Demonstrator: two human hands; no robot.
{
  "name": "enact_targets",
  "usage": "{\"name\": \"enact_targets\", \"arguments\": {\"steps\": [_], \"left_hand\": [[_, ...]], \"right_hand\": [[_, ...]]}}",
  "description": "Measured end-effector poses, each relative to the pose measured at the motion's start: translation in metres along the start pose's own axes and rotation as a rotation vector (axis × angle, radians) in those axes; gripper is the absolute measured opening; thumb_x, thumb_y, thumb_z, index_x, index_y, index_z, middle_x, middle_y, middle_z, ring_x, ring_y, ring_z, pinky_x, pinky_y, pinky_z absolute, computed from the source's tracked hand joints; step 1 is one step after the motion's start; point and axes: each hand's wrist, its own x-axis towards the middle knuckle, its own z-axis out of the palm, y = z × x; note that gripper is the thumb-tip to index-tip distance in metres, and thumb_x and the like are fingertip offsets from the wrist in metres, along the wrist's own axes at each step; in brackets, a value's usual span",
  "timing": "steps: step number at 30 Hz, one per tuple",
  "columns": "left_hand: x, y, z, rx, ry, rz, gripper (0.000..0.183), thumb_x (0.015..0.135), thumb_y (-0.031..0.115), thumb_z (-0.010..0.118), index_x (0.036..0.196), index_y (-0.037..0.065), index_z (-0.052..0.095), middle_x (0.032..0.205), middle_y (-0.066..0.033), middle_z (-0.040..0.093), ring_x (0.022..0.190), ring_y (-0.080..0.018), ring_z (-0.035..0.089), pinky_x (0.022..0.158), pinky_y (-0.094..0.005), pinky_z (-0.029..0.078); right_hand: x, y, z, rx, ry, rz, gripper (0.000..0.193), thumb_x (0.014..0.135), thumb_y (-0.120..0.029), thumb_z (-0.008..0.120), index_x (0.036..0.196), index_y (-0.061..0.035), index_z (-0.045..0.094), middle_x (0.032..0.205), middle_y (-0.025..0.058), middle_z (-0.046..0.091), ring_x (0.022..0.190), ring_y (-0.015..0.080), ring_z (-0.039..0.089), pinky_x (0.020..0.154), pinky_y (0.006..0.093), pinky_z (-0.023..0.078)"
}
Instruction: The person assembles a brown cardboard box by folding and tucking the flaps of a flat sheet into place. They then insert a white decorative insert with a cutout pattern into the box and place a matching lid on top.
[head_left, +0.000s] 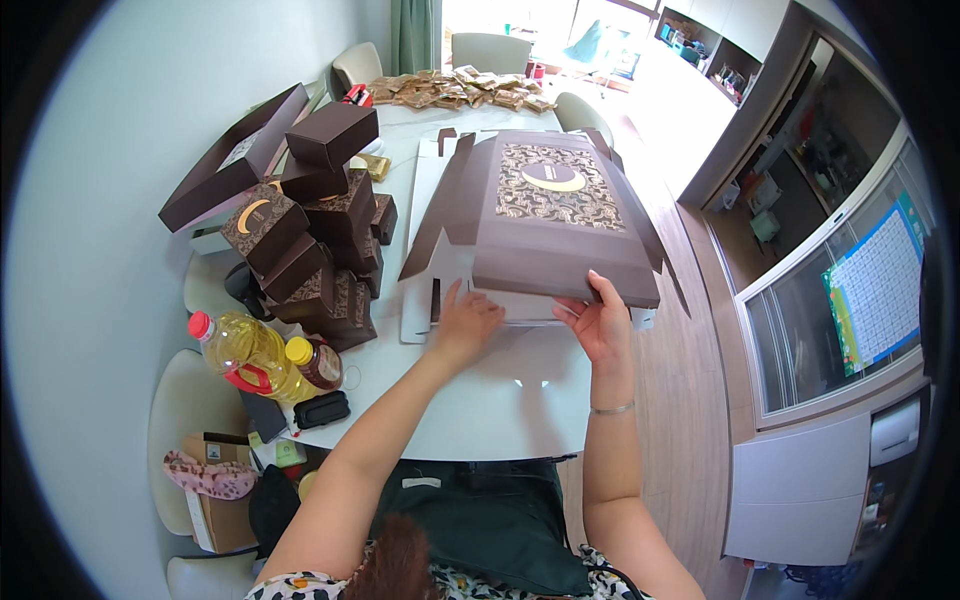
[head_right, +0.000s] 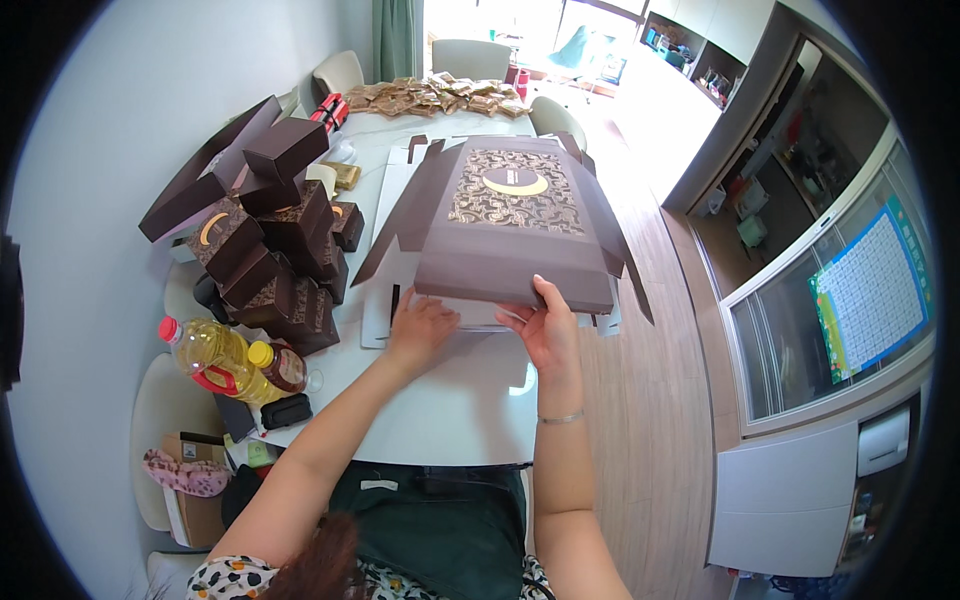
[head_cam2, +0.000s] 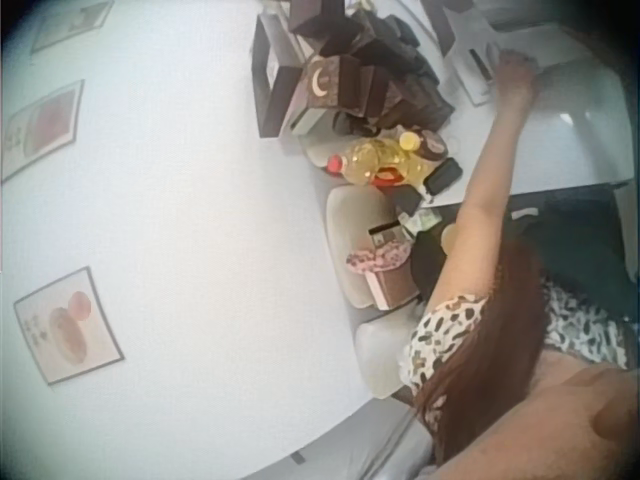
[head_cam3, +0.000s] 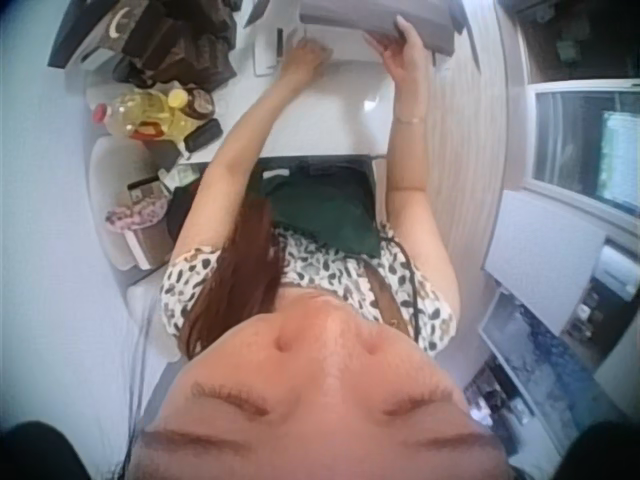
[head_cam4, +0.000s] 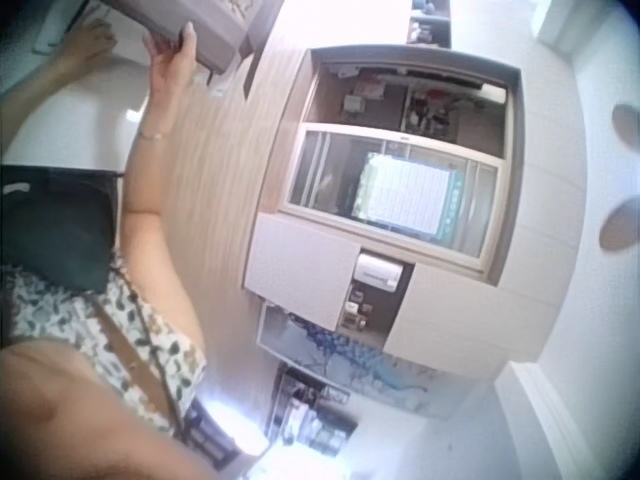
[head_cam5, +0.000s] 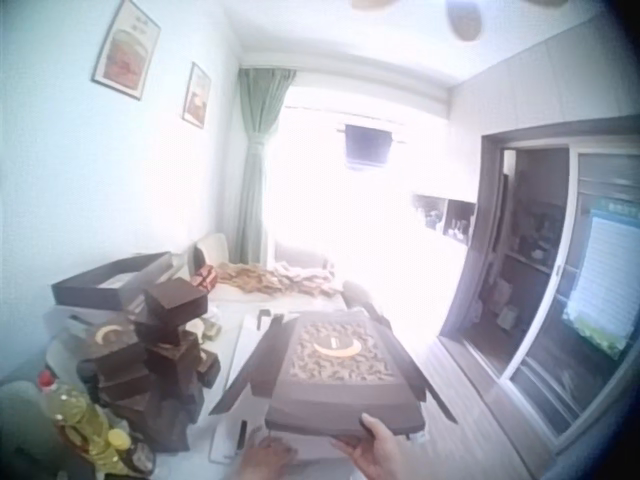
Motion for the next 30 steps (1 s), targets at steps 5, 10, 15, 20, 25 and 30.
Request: {"name": "enact_targets", "arguments": {"steps": [5, 10, 15, 20, 25, 30], "left_hand": [[0.06, 0.003, -0.056, 0.004, 0.065, -0.16, 0.02, 0.066, 0.01, 0.066, 0.087, 0.009, 0.067, 0.085, -0.0069, 0.065, 0.087, -0.0293, 0.06, 0.079, -0.0433, 0.046], [0.086, 0.004, -0.065, -0.015, 0.254, -0.012, 0.019, 0.068, 0.009, 0.068, 0.086, 0.007, 0.066, 0.082, -0.0073, 0.063, 0.084, -0.03, 0.059, 0.078, -0.042, 0.048], [0.069, 0.019, -0.055, 0.093, 0.39, -0.026, 0.024, 0.073, 0.009, 0.073, 0.097, 0.01, 0.068, 0.098, -0.0066, 0.062, 0.096, -0.0293, 0.058, 0.09, -0.0439, 0.046], [0.001, 0.025, -0.023, 0.084, 0.445, -0.015, 0.023, 0.079, 0.006, 0.066, 0.101, 0.012, 0.068, 0.112, -0.007, 0.057, 0.108, -0.029, 0.055, 0.093, -0.0472, 0.044], [-0.034, 0.014, -0.011, -0.468, -0.143, -0.684, 0.036, 0.082, 0.0, 0.062, 0.117, 0.009, 0.061, 0.112, -0.0123, 0.058, 0.102, -0.0295, 0.061, 0.087, -0.0428, 0.05], [-0.037, 0.01, 0.033, -1.527, 0.384, -1.464, 0.05, 0.088, 0.001, 0.055, 0.135, 0.006, 0.04, 0.115, -0.0077, 0.059, 0.098, -0.0227, 0.063, 0.079, -0.0433, 0.054]], "right_hand": [[-0.006, 0.015, -0.01, -0.17, 0.201, 0.086, 0.036, 0.091, -0.033, 0.057, 0.112, -0.0043, 0.057, 0.106, 0.0116, 0.063, 0.091, 0.0276, 0.063, 0.085, 0.0549, 0.051], [0.003, 0.006, 0.007, 0.209, 0.068, 0.082, 0.043, 0.091, -0.027, 0.054, 0.126, -0.0029, 0.046, 0.126, 0.018, 0.05, 0.113, 0.0343, 0.053, 0.099, 0.0606, 0.042], [0.038, -0.021, 0.018, 0.394, 0.057, 0.063, 0.043, 0.095, -0.012, 0.042, 0.133, 0.0036, 0.034, 0.133, 0.0206, 0.043, 0.123, 0.0369, 0.046, 0.098, 0.059, 0.043], [0.054, -0.031, 0.023, 0.444, 0.107, 0.012, 0.044, 0.094, -0.006, 0.042, 0.135, 0.0034, 0.032, 0.133, 0.0199, 0.043, 0.124, 0.0355, 0.046, 0.097, 0.0555, 0.046], [0.043, -0.044, 0.046, 0.463, 0.098, -0.014, 0.042, 0.095, -0.003, 0.04, 0.135, 0.0052, 0.033, 0.136, 0.02, 0.042, 0.124, 0.0351, 0.045, 0.103, 0.0539, 0.043], [0.042, -0.049, 0.056, 0.437, 0.091, -0.023, 0.043, 0.095, -0.003, 0.04, 0.137, 0.0045, 0.032, 0.138, 0.0197, 0.041, 0.127, 0.0359, 0.044, 0.105, 0.0561, 0.041]]}}
